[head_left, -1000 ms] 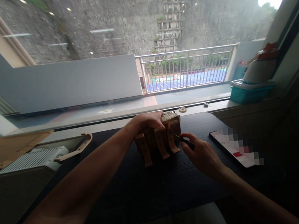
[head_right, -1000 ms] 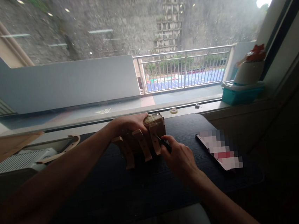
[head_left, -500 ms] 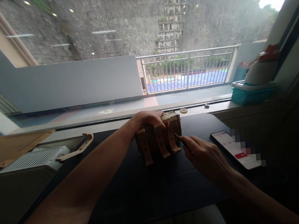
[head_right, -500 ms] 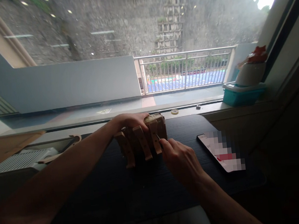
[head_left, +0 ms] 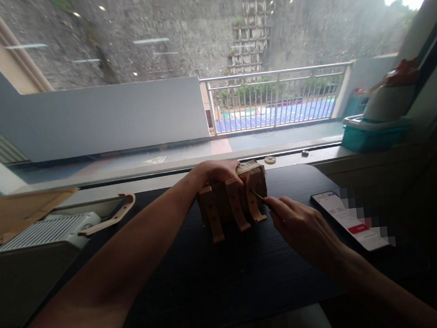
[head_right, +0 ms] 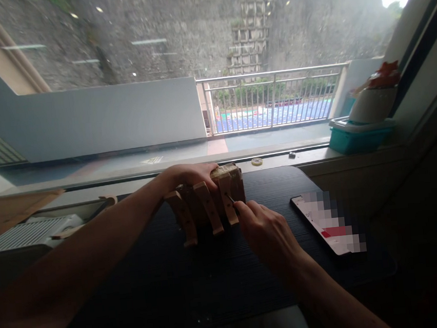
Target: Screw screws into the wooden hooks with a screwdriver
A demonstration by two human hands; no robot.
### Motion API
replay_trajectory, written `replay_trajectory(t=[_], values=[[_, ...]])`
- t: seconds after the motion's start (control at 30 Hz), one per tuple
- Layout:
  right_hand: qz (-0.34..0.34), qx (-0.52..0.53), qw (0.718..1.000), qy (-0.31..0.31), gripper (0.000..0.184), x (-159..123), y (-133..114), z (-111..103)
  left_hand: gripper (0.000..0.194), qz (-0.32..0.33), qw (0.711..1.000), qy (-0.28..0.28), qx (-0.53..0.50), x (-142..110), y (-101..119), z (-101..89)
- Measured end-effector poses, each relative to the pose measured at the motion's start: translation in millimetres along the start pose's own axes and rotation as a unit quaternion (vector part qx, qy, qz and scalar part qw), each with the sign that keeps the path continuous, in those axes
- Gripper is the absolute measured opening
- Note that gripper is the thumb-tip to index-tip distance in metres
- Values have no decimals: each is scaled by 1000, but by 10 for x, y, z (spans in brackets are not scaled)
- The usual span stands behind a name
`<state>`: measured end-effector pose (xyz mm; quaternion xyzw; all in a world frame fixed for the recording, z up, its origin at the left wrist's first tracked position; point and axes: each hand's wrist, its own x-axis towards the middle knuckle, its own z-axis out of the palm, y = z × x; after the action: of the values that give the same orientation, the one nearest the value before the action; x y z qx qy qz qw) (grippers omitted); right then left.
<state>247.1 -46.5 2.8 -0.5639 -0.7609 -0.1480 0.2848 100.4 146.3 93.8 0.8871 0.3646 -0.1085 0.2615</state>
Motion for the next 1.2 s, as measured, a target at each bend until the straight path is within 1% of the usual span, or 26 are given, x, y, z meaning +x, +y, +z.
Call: replay_trajectory(t=[0.2,0.43,0.53,0.63,0.7,0.8,0.83,0.87,0.93,1.0,1.07,1.13,1.2], values=[[0,11,1000,0,32,-21,16,12,72,2,1000,11,-8,-27,10,8],[2,18,1000,-1,30,-21,12,30,79,-9,1000,-6,1,-29,35,-6],[-29,-38,999,-15,34,-12,44,-14,79,-10,1000,-6,-3,-3,9,-5],[-74,-120,989,-33,43,29,78,-100,76,-5,1000,-3,-4,20,-12,-4],[-89,-151,984,-36,43,57,80,-133,73,6,1000,-3,-2,27,-13,-5],[-88,-161,982,-34,43,47,48,-74,72,18,1000,-7,0,14,4,1],[-72,-153,985,-32,44,25,29,-28,72,19,1000,-3,2,5,14,8],[-43,-135,990,-25,43,-3,7,24,73,17,1000,3,4,-7,24,19],[49,-49,998,-1,37,-67,-46,122,73,14,1000,19,8,-32,43,49],[148,64,987,20,33,-117,-101,178,73,14,999,32,11,-54,62,86],[218,145,965,19,34,-139,-144,175,73,15,999,45,14,-70,79,120],[248,160,955,-4,34,-136,-156,119,72,13,998,56,22,-82,99,143],[229,119,966,-31,34,-119,-137,38,72,7,998,59,32,-94,120,154]])
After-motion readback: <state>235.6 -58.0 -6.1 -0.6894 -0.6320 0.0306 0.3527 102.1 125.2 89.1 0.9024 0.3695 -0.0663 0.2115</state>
